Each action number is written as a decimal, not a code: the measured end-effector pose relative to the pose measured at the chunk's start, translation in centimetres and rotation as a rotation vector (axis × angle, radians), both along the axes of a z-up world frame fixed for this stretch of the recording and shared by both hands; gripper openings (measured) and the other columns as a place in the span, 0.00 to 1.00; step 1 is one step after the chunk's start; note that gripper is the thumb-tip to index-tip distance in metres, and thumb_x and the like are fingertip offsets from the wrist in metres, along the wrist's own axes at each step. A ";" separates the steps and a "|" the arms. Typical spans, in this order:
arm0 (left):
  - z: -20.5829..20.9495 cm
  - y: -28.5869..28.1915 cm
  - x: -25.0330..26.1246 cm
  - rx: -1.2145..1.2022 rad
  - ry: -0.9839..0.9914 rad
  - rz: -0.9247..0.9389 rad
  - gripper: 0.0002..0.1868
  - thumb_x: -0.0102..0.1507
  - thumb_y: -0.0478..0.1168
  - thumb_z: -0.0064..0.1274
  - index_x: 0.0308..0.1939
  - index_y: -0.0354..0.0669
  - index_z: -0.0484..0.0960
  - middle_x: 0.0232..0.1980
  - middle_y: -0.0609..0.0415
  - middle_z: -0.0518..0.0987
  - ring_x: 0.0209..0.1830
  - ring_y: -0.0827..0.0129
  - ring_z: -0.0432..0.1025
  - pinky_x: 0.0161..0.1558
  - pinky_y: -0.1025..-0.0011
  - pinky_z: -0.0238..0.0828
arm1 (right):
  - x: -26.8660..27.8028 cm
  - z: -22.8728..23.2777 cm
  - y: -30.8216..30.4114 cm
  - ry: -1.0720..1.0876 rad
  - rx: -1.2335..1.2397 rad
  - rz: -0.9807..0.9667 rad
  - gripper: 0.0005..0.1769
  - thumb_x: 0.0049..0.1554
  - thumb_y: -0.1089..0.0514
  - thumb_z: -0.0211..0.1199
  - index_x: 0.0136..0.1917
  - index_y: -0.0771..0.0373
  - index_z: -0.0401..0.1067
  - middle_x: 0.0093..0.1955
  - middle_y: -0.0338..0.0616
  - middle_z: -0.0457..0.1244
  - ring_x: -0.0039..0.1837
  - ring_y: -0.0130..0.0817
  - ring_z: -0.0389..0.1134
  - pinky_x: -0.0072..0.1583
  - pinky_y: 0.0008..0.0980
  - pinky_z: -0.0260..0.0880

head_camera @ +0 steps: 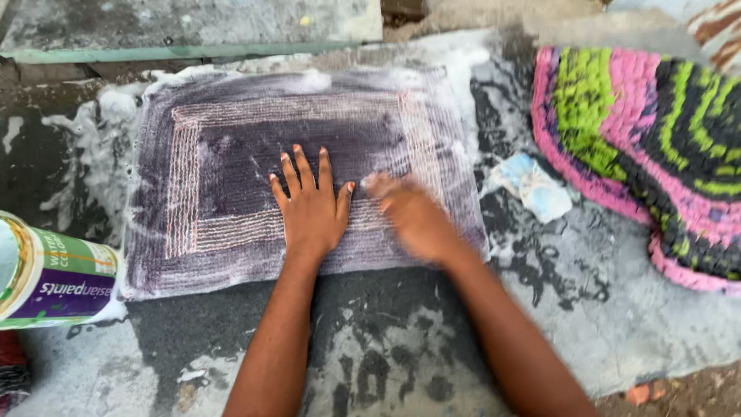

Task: The person washes a mat by hand, applying soapy water from a small container, scrubbing the surface, and then folding and squeezing the mat to remove excess water.

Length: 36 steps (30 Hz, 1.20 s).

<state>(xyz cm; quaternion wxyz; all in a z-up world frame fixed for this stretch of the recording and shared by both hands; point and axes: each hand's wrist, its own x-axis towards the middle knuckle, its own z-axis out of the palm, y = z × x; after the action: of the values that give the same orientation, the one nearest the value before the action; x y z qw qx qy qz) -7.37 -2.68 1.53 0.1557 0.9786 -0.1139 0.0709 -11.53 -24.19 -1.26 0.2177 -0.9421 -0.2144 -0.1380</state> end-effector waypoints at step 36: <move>-0.1 -0.1 0.3 0.014 0.034 0.030 0.40 0.69 0.62 0.36 0.78 0.43 0.54 0.80 0.29 0.45 0.81 0.35 0.38 0.72 0.35 0.31 | 1.2 3.9 -0.2 0.187 -0.204 -0.179 0.21 0.64 0.59 0.46 0.65 0.72 0.67 0.76 0.61 0.58 0.79 0.51 0.57 0.81 0.45 0.52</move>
<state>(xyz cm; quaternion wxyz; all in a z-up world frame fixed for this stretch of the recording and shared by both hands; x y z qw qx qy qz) -7.05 -2.74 1.40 0.1498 0.9824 -0.0970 0.0559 -10.36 -24.34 2.66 0.1267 -0.9834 -0.1214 -0.0458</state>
